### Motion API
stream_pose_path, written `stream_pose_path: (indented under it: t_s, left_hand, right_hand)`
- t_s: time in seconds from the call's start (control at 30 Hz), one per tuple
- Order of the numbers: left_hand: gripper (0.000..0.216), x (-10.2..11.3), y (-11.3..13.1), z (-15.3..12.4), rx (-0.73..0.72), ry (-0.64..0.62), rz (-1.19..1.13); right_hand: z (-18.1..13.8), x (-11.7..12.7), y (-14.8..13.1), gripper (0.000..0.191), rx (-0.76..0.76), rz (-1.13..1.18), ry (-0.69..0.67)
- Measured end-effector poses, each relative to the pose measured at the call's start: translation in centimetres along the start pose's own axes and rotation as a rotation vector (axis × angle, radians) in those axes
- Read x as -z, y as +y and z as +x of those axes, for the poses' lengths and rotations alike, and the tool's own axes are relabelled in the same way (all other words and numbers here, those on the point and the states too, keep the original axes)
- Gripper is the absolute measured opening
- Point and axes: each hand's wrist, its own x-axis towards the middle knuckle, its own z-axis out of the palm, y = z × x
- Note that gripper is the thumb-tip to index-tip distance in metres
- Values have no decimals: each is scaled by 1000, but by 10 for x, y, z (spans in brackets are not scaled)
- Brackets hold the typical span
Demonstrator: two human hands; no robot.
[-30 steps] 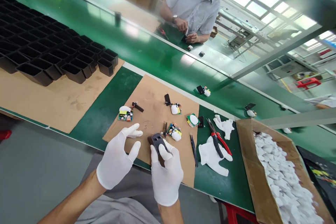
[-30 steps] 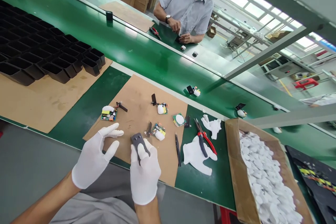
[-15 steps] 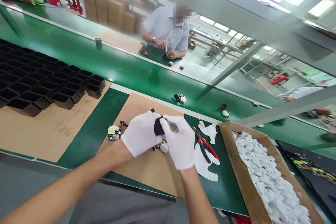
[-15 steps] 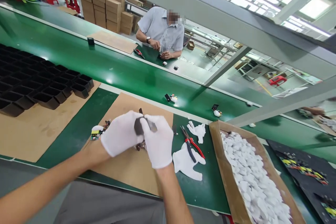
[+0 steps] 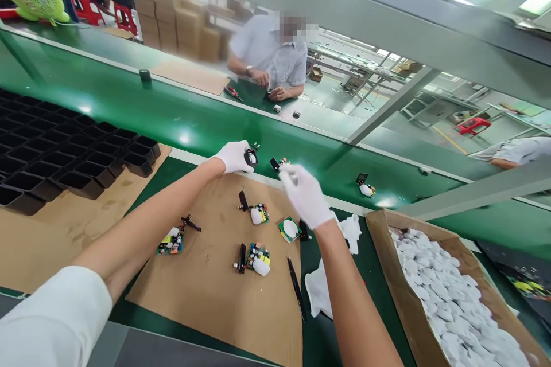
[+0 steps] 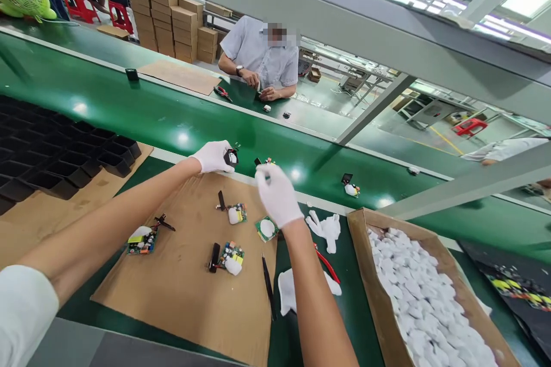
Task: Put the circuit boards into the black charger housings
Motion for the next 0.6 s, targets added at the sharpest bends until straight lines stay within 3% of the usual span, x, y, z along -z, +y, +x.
stream_pose_path:
  t_s: [0.07,0.17,0.2,0.27,0.4,0.53,0.6]
  left_hand:
    - [36,-3,-15,5,88,45,-20]
    - [38,-2,-25,4,168,100,-65]
    - [38,1,-25,1,184,122,-79]
    - [38,8,-22,-15,202,187,-103]
    - [39,24,-19,-95,192,404,-108]
    - [19,28,-41,-203,294,699,-25]
    - [21,32,-60,-242,418,856,62]
  right_hand:
    - [-24,-7,6,34,114,-22,-186]
    - [-44,-21,11,73,210,-87,-334]
    - [-44,-26,11,75,224,-111,-351]
    - [-40,-32,8,60,241,-158,-354]
    - [-36,-30,-8,17,250,-223,-270]
    - [-58,-18,-14,25,298,-186,-183]
    - [-69,-17,-12,26,276,-135,7]
